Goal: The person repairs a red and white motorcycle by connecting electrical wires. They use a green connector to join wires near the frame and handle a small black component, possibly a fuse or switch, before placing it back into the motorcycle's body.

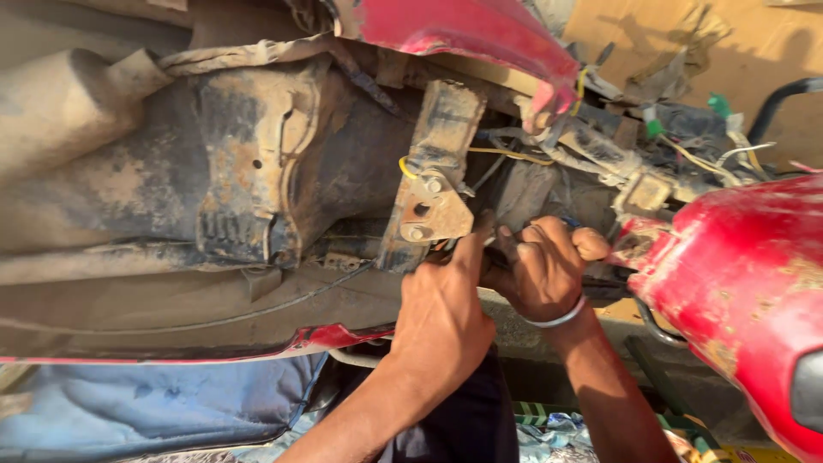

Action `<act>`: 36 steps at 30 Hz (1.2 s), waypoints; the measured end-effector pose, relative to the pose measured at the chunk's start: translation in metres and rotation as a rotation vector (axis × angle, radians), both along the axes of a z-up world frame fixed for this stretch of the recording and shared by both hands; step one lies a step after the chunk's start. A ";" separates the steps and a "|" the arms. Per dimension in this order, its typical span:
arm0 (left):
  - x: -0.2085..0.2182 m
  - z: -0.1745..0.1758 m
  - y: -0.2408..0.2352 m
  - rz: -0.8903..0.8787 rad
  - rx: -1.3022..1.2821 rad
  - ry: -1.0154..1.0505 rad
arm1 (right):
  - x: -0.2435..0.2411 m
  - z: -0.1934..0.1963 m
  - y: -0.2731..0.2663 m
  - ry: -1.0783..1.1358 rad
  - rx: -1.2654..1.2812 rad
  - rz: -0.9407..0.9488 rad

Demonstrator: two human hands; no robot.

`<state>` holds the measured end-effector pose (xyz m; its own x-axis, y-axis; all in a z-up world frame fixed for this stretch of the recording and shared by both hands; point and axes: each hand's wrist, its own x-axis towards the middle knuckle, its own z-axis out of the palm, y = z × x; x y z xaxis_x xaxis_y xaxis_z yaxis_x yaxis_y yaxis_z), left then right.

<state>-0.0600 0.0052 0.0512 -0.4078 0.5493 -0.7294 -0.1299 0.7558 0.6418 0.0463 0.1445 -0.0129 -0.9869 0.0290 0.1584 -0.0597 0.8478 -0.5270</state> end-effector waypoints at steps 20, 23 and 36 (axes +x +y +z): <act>-0.008 -0.014 0.000 0.095 0.081 0.009 | 0.006 0.003 0.004 -0.086 0.249 0.021; -0.010 -0.016 0.001 0.072 0.054 -0.038 | 0.004 0.000 0.006 -0.073 0.228 0.047; -0.016 -0.018 -0.001 -0.020 -0.015 -0.127 | 0.008 -0.010 0.007 -0.096 0.111 0.099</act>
<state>-0.0760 0.0042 0.0329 -0.3012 0.5451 -0.7824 -0.1943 0.7682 0.6100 0.0542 0.1519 -0.0228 -0.9948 -0.0814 0.0605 -0.0997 0.8935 -0.4379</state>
